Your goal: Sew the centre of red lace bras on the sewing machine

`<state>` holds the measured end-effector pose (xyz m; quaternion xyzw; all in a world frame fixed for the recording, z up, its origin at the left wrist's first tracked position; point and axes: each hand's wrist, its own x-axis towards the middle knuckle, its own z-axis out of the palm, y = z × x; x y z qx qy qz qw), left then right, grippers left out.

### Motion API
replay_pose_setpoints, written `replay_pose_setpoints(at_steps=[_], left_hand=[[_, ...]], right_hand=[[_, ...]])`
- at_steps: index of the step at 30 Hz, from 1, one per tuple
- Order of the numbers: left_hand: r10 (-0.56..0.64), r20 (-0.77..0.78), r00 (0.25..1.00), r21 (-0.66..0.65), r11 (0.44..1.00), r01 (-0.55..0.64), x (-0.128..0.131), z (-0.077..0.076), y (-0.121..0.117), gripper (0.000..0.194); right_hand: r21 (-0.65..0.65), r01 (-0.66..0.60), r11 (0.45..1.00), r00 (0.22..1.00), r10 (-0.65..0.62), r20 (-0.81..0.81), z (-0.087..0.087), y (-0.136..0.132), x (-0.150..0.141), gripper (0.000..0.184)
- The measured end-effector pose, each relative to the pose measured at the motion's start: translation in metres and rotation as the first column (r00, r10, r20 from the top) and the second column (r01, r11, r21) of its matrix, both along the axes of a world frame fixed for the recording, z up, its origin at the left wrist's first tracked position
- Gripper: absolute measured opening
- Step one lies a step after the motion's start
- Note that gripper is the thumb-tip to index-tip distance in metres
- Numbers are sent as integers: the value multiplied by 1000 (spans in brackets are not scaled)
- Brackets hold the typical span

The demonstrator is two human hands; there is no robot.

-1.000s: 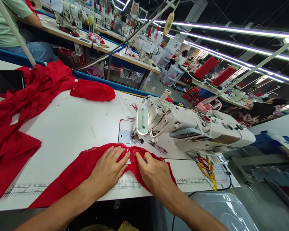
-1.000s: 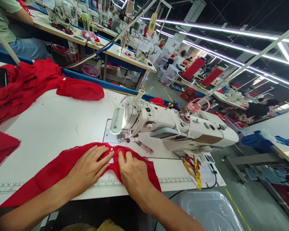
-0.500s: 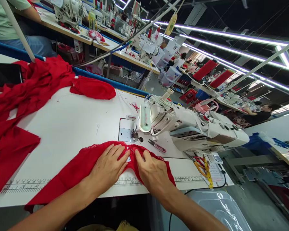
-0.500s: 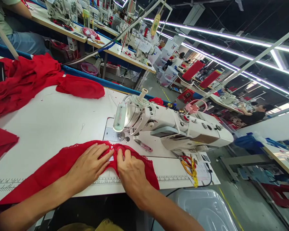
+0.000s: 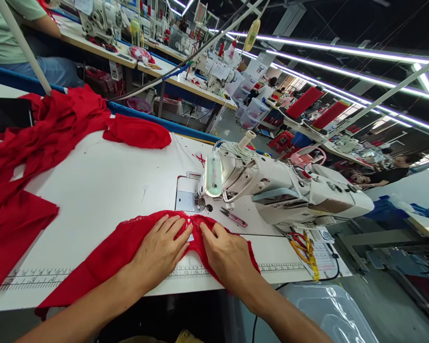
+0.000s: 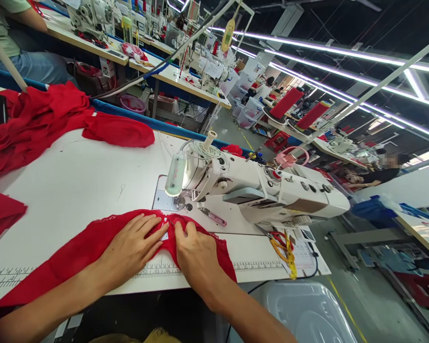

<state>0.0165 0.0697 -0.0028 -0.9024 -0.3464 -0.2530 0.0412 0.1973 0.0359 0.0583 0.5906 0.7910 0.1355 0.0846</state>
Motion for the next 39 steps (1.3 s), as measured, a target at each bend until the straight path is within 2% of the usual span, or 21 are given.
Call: replay_pose_setpoints(at_steps=[5, 14, 19, 27, 30, 32, 35, 39], left_hand=[[9, -11, 1000, -5, 1000, -10, 0, -1, 0, 37], [2, -6, 1000, 1, 1000, -2, 0, -1, 0, 36], [-11, -14, 1000, -5, 1000, 11, 0, 1, 1, 35], [-17, 3, 1000, -19, 1000, 17, 0, 1, 1, 34], [-18, 5, 1000, -31, 999, 18, 0, 1, 0, 35], [-12, 19, 1000, -38, 999, 13, 0, 0, 0, 36], [-1, 54, 999, -53, 999, 4, 0, -3, -1, 36], [7, 92, 996, -83, 997, 1, -2, -4, -1, 35]], right_hand=[[12, -12, 1000, 1000, 13, -11, -1, -2, 0, 43], [-41, 38, 998, 999, -36, 38, 0, -2, -7, 43], [-6, 9, 1000, 1000, -9, 27, -6, -3, -7, 48], [81, -70, 994, 996, 66, 59, -8, -3, -4, 43], [74, -90, 993, 995, 86, 56, -6, 0, -3, 40], [37, -69, 997, 998, 69, 1, -3, 3, 1, 39], [-34, -41, 999, 986, 34, -165, 3, 6, 14, 35], [-46, -73, 996, 892, 44, -450, 5, 5, 33, 29]])
